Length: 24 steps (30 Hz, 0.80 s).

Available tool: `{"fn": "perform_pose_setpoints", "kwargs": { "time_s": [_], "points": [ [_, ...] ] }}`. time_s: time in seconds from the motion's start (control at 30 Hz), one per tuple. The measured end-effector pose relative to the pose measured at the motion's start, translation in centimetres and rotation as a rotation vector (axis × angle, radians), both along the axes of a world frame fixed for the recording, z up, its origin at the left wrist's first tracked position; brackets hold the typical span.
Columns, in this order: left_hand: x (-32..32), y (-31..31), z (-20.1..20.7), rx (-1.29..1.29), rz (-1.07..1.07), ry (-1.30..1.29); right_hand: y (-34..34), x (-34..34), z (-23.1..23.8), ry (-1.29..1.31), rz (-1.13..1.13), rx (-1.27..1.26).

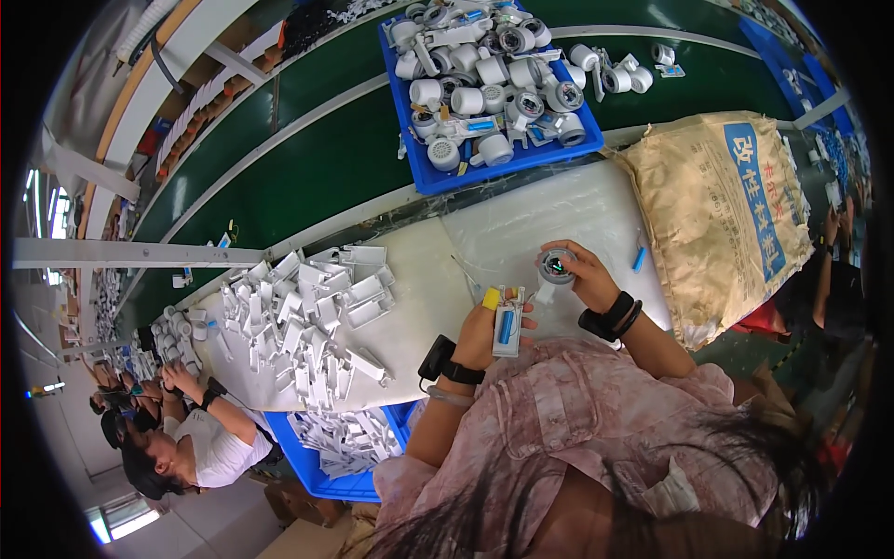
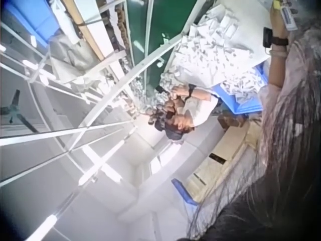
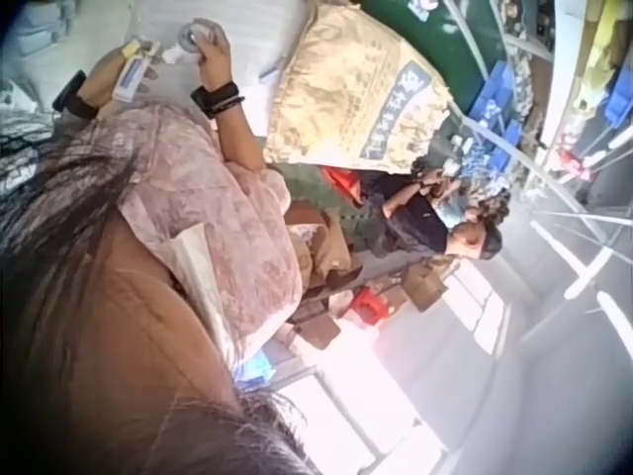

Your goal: The person assembles a handheld fan by pressing a battery into a white plastic housing and attaching a circular fan head. They then fit a cover over the battery and place the completed unit into a blue bin.

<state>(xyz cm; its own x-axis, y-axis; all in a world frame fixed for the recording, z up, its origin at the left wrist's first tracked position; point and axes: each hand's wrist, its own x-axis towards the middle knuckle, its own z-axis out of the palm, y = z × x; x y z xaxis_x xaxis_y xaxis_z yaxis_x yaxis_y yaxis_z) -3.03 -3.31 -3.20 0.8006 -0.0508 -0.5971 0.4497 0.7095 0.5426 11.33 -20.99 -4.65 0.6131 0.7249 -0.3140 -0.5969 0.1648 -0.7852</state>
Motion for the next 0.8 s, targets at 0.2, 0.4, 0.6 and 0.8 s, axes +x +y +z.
{"fn": "perform_pose_setpoints", "kwargs": {
  "time_s": [0.2, 0.4, 0.6, 0.8],
  "points": [
    [0.4, 0.6, -0.7, -0.011, -0.048, -0.023, 0.4, 0.4, -1.8, 0.003, -0.017, 0.01],
    [1.4, 1.3, 0.5, 0.036, -0.092, -0.001, 1.0, 0.6, -2.6, 0.041, 0.005, -0.014],
    [2.3, 3.5, 1.5, -0.007, -0.07, -0.024, 2.0, 0.1, -2.7, 0.157, 0.077, -0.088],
    [2.9, 7.8, 1.7, 0.018, -0.017, -0.064, 3.0, 0.2, -3.8, 0.164, 0.198, -0.104]
  ]
}}
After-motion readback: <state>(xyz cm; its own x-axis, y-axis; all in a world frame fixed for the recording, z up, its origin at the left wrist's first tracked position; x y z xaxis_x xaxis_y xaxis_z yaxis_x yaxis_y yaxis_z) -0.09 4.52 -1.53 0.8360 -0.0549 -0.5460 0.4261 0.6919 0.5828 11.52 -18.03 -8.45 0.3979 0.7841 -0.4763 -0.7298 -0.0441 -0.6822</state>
